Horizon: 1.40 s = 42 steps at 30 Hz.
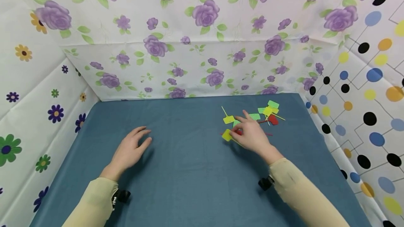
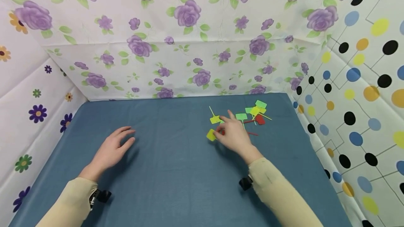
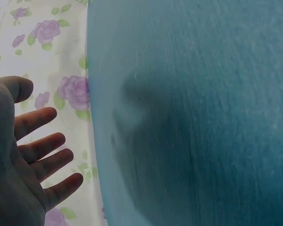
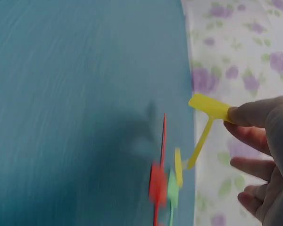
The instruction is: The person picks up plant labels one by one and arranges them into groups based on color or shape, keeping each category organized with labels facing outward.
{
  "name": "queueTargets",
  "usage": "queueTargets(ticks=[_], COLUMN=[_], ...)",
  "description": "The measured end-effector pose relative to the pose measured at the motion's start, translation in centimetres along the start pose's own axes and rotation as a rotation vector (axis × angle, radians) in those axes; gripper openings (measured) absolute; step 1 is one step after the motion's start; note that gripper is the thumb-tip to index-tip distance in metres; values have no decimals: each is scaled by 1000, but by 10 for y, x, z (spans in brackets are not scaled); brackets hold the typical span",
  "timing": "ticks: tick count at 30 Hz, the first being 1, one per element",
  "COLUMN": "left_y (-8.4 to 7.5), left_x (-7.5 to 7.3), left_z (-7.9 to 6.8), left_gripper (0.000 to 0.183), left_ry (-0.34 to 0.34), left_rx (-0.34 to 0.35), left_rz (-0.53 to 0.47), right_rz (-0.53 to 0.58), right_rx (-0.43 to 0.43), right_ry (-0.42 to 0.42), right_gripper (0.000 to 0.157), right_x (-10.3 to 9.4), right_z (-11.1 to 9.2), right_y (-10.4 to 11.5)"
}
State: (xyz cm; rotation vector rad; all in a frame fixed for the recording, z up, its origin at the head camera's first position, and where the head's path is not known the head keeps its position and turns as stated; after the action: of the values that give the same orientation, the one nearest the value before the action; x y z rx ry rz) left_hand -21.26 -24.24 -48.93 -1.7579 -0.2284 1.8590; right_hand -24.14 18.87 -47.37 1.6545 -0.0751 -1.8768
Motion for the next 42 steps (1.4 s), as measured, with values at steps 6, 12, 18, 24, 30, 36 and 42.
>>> queueTargets(ticks=[6,12,18,24,30,36,42], left_y=[6,14,26,34,43,50,53], left_x=[-4,-13,-23,-28,-33,-41,-48], left_z=[1,1,3,-1,-1,0,0], left_gripper=[56,56,56,54,56,55,54], left_ry=[-18,-44,-56,-59,-75,-84,-113], left_rx=[-10,-22,-43,-54,-76,-99,-108], left_rz=[-4,6,19,0,7,8,9], right_rz=[160,277,425,537,749,732,538], right_rx=[70,173,196,240,419,479,399], right_ry=[8,85,132,145,98,28,-23], right_gripper=[16,24,25,21,17,14,17], right_x=[31,62,87,115,139,154,164], right_z=[28,54,76,92,106,113,118], right_y=[36,74,115,148,169,192,216])
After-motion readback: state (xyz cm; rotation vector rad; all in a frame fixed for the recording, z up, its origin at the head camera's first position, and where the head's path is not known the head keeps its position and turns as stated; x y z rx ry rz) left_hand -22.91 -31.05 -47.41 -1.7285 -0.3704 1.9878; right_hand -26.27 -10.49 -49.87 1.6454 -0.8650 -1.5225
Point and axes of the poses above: each hand's wrist, its own z-axis towards the middle knuckle, its own x-axis out of the palm, y = z × x, the point moved 4 cm from there along z, towards the middle knuckle, and after that the axes turned 1 degree about y, right-handed, at the moved point
